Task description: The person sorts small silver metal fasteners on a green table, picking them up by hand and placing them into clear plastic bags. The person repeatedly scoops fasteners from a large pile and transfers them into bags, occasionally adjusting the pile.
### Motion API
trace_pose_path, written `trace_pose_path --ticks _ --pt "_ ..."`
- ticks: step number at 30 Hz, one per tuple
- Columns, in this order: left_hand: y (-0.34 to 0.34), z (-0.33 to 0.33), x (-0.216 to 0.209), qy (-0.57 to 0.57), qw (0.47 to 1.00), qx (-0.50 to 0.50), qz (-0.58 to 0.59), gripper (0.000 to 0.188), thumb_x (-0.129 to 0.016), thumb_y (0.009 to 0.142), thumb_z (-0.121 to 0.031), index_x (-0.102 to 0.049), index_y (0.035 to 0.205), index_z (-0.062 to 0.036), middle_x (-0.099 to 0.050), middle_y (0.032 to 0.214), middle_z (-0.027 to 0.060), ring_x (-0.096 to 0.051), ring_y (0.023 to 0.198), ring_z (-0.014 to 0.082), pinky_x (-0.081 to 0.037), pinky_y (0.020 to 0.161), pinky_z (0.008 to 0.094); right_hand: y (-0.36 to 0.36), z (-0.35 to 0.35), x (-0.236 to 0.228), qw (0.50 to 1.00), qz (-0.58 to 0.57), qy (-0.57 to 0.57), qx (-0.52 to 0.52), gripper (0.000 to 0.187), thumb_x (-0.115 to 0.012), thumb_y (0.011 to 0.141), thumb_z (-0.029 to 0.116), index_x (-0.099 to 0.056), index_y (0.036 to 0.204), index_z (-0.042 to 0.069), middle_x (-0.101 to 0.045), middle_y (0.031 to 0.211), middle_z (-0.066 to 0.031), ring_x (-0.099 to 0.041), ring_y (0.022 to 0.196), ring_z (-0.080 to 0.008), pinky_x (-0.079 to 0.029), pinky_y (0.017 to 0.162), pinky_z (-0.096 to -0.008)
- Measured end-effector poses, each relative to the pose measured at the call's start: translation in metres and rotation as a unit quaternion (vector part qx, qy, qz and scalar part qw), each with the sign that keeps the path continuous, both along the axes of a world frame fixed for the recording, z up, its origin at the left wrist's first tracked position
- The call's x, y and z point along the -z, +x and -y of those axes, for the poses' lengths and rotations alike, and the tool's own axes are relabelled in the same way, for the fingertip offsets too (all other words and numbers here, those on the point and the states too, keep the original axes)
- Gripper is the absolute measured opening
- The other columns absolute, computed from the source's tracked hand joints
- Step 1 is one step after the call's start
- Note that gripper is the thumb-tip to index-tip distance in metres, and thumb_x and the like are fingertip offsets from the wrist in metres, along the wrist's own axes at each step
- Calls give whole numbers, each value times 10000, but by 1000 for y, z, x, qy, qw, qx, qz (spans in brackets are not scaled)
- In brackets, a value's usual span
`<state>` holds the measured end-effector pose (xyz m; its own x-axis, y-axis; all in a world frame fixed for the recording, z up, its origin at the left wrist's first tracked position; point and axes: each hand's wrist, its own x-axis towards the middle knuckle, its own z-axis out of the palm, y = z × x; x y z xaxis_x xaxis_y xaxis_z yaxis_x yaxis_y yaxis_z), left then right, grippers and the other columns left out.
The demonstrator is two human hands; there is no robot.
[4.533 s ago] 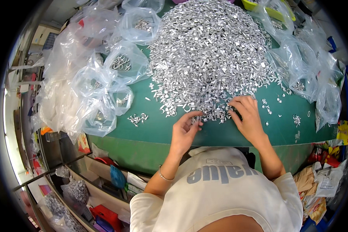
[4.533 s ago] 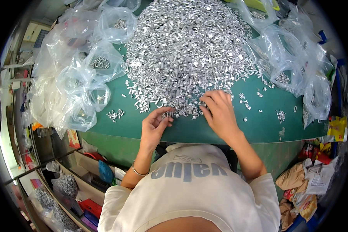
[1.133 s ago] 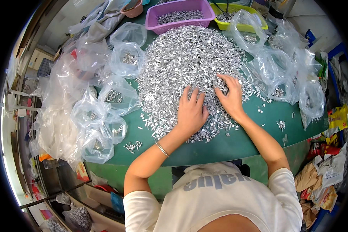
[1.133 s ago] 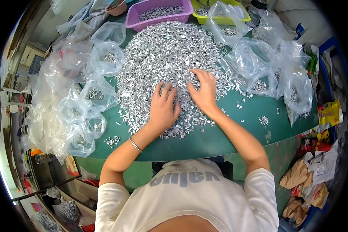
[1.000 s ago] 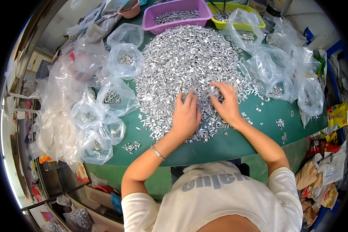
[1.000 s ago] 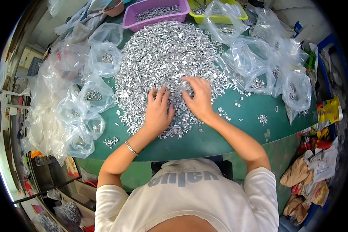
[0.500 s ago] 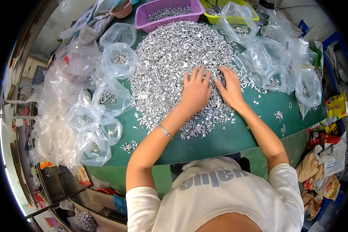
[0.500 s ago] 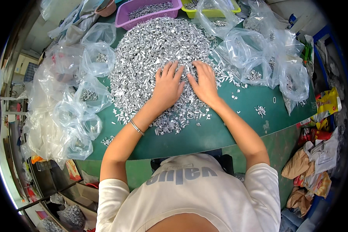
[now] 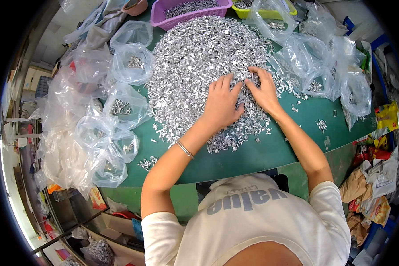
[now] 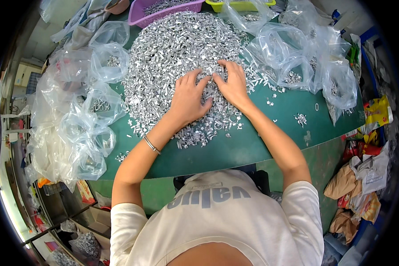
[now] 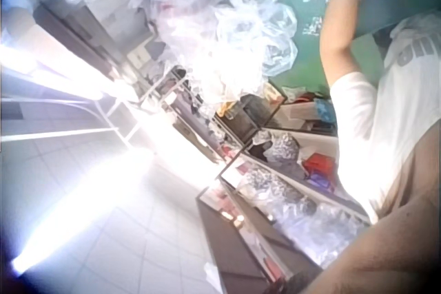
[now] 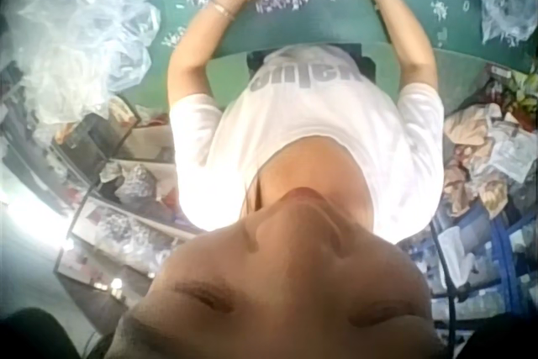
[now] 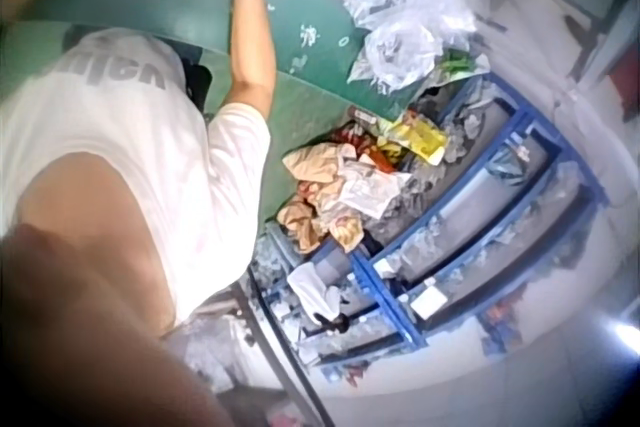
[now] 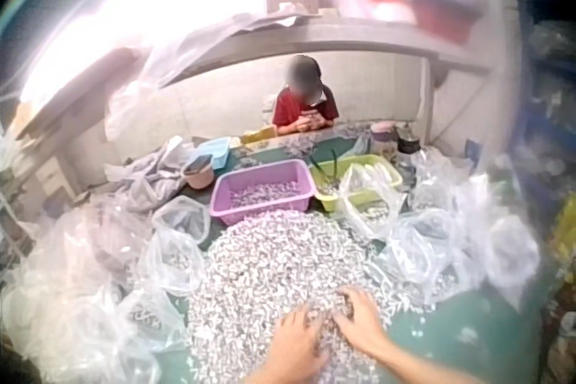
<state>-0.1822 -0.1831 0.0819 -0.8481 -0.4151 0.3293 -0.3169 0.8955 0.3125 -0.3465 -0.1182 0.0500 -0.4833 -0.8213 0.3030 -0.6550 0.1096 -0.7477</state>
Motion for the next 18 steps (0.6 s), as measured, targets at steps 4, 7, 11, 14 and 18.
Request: trace_pose_path --ticks 4,7,11,14,18 --pt "5 -3 0 15 1000 -1 -6 557 -703 730 -237 -525 1219 -38 -487 1241 165 -432 1199 349 -328 1004 487 3 -1 -11 994 112 13 -1 474 -690 814 261 -571 1201 14 -607 1159 -168 -570 1033 -297 -436 923 -385" --pt "6 -6 3 -11 1000 -2 -21 534 -694 734 -208 -523 1210 -36 -492 1216 148 -434 1190 345 -336 997 488 4 -2 -9 991 131 9 -2 528 -706 807 279 -553 1222 -9 -601 1197 -185 -582 1062 -303 -452 929 -383" --pt "6 -14 7 1 999 6 -49 507 -674 737 -159 -519 1200 -20 -494 1197 149 -432 1186 346 -342 1005 479 5 -3 -3 992 125 15 -23 572 -712 807 285 -528 1242 -37 -598 1217 -203 -572 1138 -314 -445 970 -385" --pt "10 -14 6 18 999 7 -50 492 -664 734 -139 -520 1185 -7 -494 1197 155 -434 1182 351 -349 1006 479 7 -4 -8 988 148 9 -37 549 -708 808 277 -541 1238 -20 -614 1197 -190 -592 1100 -307 -456 949 -385" --pt "19 -14 1 10 999 18 -36 446 -652 726 -115 -541 1141 3 -496 1187 162 -432 1178 364 -355 1006 485 20 -16 -17 990 136 10 -45 514 -703 802 256 -562 1231 11 -631 1164 -170 -605 1053 -309 -465 924 -393"
